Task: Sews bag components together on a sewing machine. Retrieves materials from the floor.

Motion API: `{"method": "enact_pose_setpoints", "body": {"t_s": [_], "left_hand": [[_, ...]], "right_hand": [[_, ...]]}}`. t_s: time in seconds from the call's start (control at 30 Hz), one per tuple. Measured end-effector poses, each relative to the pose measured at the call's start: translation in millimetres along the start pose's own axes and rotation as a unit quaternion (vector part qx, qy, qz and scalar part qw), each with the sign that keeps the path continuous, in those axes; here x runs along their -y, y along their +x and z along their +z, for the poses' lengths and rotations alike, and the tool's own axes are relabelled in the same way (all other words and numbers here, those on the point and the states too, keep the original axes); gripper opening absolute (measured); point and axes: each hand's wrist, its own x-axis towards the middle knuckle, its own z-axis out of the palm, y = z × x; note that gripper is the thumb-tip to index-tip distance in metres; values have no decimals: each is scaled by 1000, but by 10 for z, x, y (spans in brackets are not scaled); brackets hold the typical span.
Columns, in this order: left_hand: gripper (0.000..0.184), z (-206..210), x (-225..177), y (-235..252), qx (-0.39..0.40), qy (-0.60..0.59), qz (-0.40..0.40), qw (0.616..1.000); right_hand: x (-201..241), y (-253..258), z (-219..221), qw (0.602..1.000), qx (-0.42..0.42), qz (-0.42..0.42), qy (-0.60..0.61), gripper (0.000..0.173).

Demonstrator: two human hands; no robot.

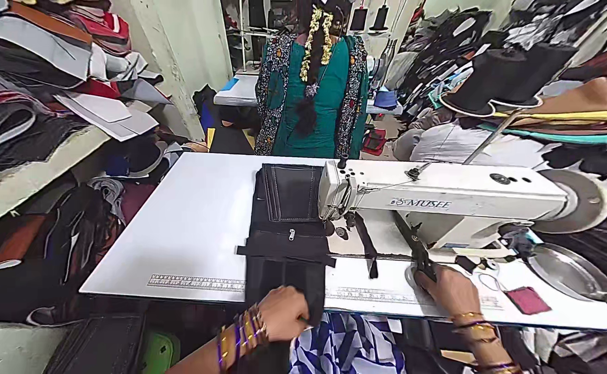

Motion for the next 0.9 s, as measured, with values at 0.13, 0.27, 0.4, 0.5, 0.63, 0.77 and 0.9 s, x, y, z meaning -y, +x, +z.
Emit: {"method": "enact_pose_setpoints", "body": {"t_s": [0.13, 0.27, 0.4, 0.5, 0.63, 0.77, 0.9], "left_hand": [[43, -269, 560, 612, -441, -110, -27, 891], [59, -958, 1331, 1055, -500, -208, -153, 827], [72, -1445, 1245, 695, -551, -384, -13, 741], [64, -1576, 1087, 279, -577, -424, 16, 698], [74, -1130, 1036, -86, -607, -390, -23, 692], [74, -322, 1070, -154, -599, -422, -28, 680], [73, 139, 1110, -86, -571, -297, -101, 759]], "right_hand": [[483, -206, 39, 987, -89, -122, 54, 32], [1473, -854, 423, 900, -25, -361, 245, 39], [2174, -992, 958, 859, 94, -474, 167, 47], [2470, -541, 1048, 862, 79, -478, 149, 45], [2762, 111, 927, 748, 66, -230, 619, 41], [2608, 85, 617, 674, 178, -35, 716, 41], [2342, 5, 692, 853, 141, -104, 491, 32]]}}
